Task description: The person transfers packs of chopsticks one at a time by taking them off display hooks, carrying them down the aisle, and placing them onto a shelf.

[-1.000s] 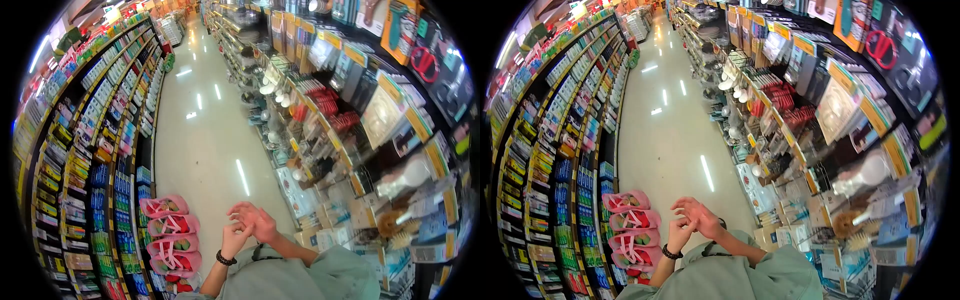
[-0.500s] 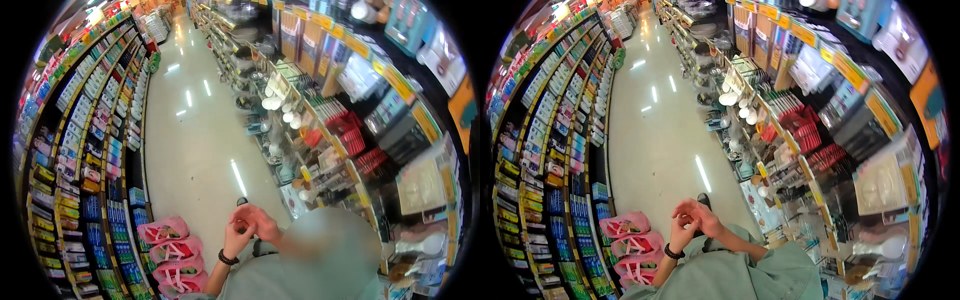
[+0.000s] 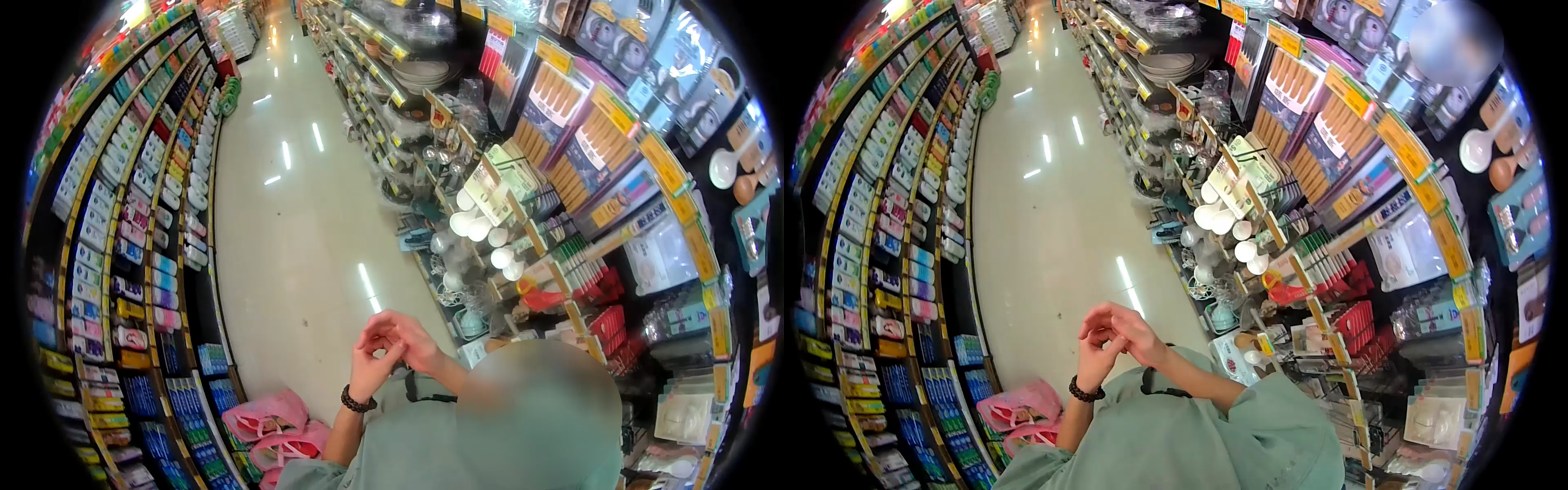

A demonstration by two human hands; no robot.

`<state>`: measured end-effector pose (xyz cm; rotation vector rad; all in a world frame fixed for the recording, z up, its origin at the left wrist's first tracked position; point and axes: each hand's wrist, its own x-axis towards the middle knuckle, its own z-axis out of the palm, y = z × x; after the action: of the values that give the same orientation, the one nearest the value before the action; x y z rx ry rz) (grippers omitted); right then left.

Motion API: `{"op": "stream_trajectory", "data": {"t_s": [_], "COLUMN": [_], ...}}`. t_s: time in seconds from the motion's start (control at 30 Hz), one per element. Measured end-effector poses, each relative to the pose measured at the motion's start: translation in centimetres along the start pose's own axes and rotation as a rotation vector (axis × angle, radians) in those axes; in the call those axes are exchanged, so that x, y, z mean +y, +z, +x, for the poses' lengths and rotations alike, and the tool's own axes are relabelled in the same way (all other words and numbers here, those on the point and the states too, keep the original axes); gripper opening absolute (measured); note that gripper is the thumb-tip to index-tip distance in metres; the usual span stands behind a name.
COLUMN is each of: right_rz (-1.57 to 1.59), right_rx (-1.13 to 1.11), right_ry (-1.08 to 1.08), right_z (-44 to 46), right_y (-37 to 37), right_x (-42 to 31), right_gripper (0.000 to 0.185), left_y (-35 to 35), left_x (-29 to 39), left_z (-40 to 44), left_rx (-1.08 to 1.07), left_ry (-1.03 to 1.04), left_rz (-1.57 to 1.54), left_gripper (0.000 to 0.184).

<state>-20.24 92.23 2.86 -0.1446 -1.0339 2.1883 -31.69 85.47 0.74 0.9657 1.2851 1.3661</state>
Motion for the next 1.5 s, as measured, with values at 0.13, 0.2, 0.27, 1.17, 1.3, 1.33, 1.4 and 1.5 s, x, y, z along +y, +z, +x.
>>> {"op": "stream_trajectory", "data": {"t_s": [0.13, 0.2, 0.27, 1.17, 1.3, 1.33, 1.4, 1.5], "right_rz": [0.051, 0.161, 0.386, 0.414, 0.260, 0.207, -0.001, -0.012], "right_rx": [0.050, 0.091, 0.140, 1.001, 0.771, 0.554, 0.769, 1.347], "right_ry": [-0.017, -0.003, 0.021, -1.139, -1.248, -1.273, -1.486, -1.194], "right_z": [4.9, 7.4, 9.8, 41.3, 40.6, 39.9, 40.6, 41.8], "right_y": [-3.3, -6.2, -9.1, -43.9, -51.4, -53.7, -55.4, -50.4], "right_x": [-0.7, -1.0, -1.5, -33.8, -35.4, -35.2, -35.9, -39.5], "right_gripper": [0.045, 0.041, 0.039, 0.041, 0.033, 0.031, 0.037, 0.041], "left_y": [-1.0, -1.8, -3.0, 17.2, 22.0, 23.0, 24.5, 25.9], "left_x": [1.2, 0.4, -2.1, 12.3, 12.3, 12.1, 10.8, 11.6], "left_z": [6.3, 9.5, 12.6, 68.2, 73.8, 74.8, 77.0, 78.4], "left_rx": [-0.041, -0.117, -0.207, -0.758, -0.818, -0.822, -0.879, -0.931], "left_ry": [-0.064, -0.100, -0.087, 0.625, 0.620, 0.612, 0.632, 0.735], "left_rz": [-0.047, -0.009, 0.101, 0.265, 0.147, 0.147, 0.166, 0.086], "left_gripper": [0.014, 0.011, 0.014, 0.024, 0.030, 0.033, 0.041, 0.035]}}
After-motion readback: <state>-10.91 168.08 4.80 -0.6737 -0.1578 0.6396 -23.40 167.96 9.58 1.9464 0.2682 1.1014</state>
